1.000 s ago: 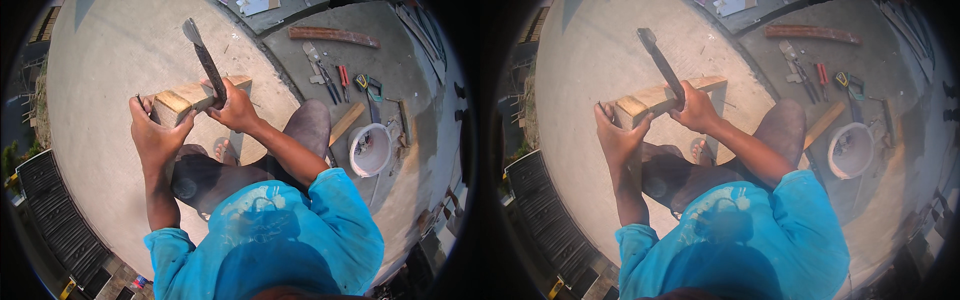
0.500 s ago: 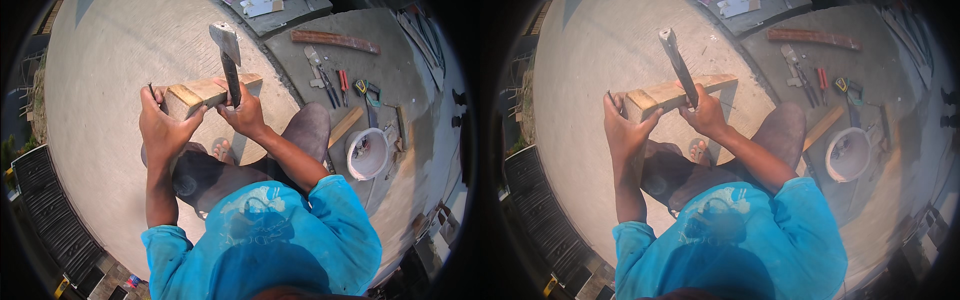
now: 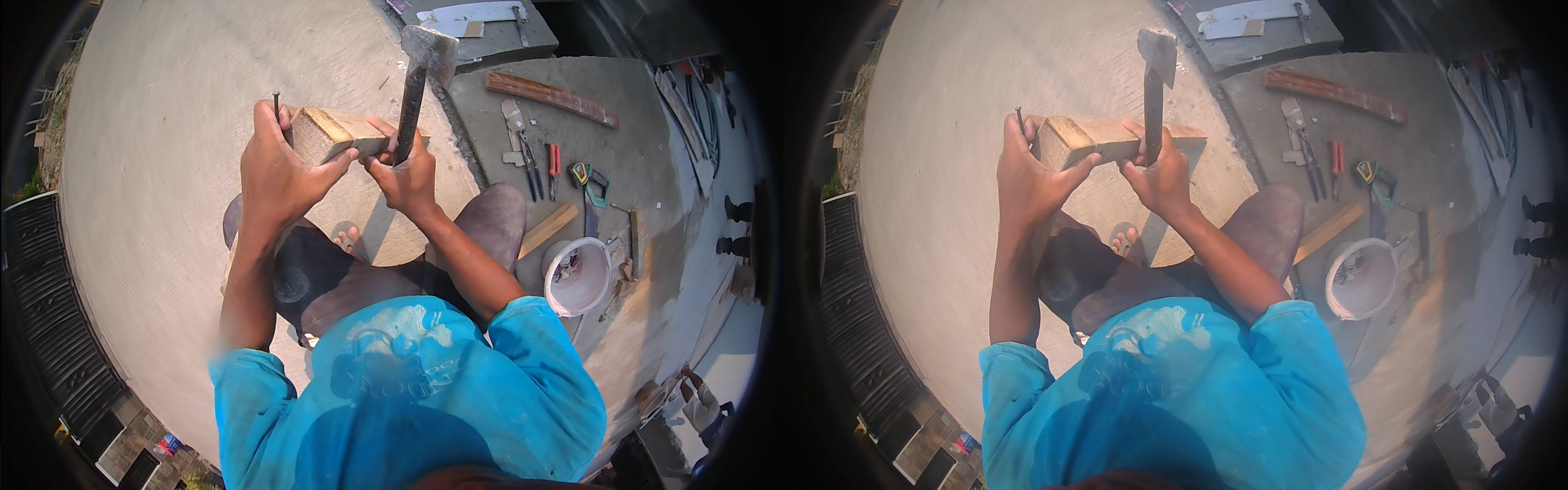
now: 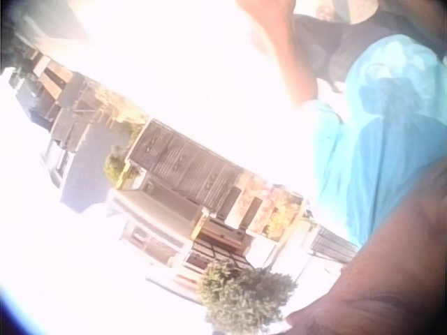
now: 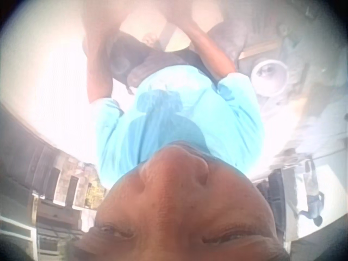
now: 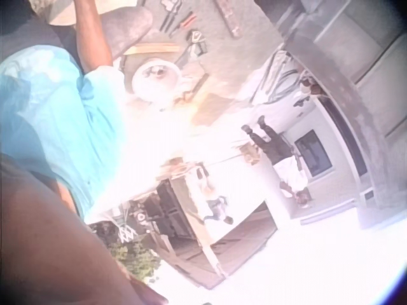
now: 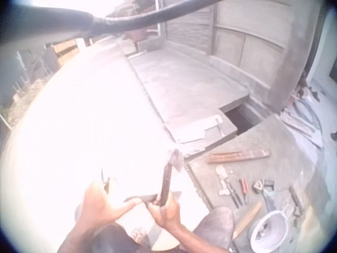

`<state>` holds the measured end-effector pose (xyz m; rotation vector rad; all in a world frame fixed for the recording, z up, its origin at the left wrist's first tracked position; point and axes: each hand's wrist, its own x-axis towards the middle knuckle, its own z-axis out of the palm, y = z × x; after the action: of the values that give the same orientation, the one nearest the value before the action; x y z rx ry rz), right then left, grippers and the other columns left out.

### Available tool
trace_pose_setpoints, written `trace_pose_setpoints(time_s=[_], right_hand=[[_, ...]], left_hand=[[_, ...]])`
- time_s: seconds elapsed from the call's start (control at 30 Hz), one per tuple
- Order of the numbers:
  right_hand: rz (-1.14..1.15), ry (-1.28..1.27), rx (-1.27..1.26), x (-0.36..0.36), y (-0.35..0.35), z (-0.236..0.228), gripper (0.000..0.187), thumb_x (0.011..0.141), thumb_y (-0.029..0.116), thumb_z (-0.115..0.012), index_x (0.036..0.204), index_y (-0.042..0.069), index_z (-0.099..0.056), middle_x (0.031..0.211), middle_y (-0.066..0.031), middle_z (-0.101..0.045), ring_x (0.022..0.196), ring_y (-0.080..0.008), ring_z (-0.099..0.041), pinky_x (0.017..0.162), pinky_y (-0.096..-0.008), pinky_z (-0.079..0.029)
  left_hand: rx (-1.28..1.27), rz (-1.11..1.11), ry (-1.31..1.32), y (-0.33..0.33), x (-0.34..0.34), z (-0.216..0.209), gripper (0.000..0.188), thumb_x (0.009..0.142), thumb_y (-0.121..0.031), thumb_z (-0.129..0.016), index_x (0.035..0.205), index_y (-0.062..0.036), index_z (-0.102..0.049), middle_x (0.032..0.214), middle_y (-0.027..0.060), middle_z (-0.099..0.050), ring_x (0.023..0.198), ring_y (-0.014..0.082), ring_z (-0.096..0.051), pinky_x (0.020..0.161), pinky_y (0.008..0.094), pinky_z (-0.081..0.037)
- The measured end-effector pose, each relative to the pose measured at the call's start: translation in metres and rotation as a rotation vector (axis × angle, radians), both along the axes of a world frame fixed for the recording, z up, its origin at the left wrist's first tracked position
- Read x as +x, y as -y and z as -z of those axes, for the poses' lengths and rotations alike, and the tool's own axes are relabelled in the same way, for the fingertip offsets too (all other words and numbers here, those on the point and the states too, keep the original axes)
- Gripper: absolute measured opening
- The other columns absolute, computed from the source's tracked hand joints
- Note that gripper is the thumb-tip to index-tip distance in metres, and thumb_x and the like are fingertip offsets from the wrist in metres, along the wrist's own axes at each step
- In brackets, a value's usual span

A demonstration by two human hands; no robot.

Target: The person assembles a wooden frame by joining pieces with nails and a hammer. They position the wood, insert nails, and hammer them in to secure the joints.

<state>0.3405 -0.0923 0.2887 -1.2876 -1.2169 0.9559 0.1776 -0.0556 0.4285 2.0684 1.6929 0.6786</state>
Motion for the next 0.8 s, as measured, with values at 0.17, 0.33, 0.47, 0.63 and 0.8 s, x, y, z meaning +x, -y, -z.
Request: trace_pose_setpoints(time_s=[0.17, 0.33, 0.47, 0.63, 0.8], right_hand=[[-0.006, -0.002, -0.028, 0.002, -0.004, -0.001, 0.041, 0.083, -0.002, -0.078, 0.117, -0.002, -0.055, 0.103, -0.0087, -0.071, 0.072, -0.0043, -0.065, 0.064, -0.0234, -0.053], [-0.013, -0.103, -0.045, -0.004, -0.008, 0.004, 0.040, 0.085, -0.006, -0.075, 0.098, 0.003, -0.039, 0.135, -0.0248, -0.064, 0.079, -0.0092, -0.070, 0.064, -0.0223, -0.055], [0.080, -0.293, 0.038, -0.010, -0.008, 0.010, 0.036, 0.084, 0.002, -0.076, 0.112, -0.003, -0.054, 0.115, -0.0157, -0.074, 0.076, -0.0079, -0.070, 0.067, -0.0255, -0.055], [0.082, -0.282, 0.045, -0.010, -0.010, 0.010, 0.034, 0.085, 0.001, -0.075, 0.110, -0.002, -0.052, 0.113, -0.0151, -0.075, 0.080, -0.0096, -0.071, 0.070, -0.0250, -0.056], [0.003, -0.174, -0.008, -0.004, -0.009, 0.002, 0.048, 0.084, 0.000, -0.074, 0.127, -0.004, -0.053, 0.105, -0.0125, -0.076, 0.081, -0.0095, -0.071, 0.069, -0.0247, -0.055]], left_hand=[[-0.011, 0.037, 0.519, -0.002, -0.002, 0.005, 0.038, 0.104, -0.036, -0.044, 0.106, 0.0016, -0.046, 0.108, 0.0192, -0.065, 0.095, 0.0243, -0.065, 0.085, 0.0367, -0.051], [0.271, 0.076, 0.814, -0.006, -0.017, 0.024, 0.034, 0.104, -0.020, -0.037, 0.101, 0.0023, -0.062, 0.108, 0.0130, -0.063, 0.099, 0.0188, -0.055, 0.091, 0.0339, -0.045], [0.209, 0.115, 0.845, -0.001, -0.020, 0.018, 0.031, 0.108, -0.019, -0.045, 0.116, 0.0016, -0.067, 0.103, 0.0074, -0.061, 0.095, 0.0130, -0.054, 0.087, 0.0282, -0.045], [0.032, 0.182, 1.022, 0.003, -0.021, 0.014, 0.025, 0.108, -0.016, -0.053, 0.120, -0.0002, -0.068, 0.102, 0.0053, -0.065, 0.091, 0.0087, -0.060, 0.085, 0.0230, -0.050], [0.088, 0.165, 0.858, 0.005, -0.022, 0.014, 0.022, 0.108, -0.013, -0.054, 0.114, 0.0012, -0.069, 0.100, 0.0060, -0.070, 0.089, 0.0102, -0.067, 0.082, 0.0239, -0.054]])
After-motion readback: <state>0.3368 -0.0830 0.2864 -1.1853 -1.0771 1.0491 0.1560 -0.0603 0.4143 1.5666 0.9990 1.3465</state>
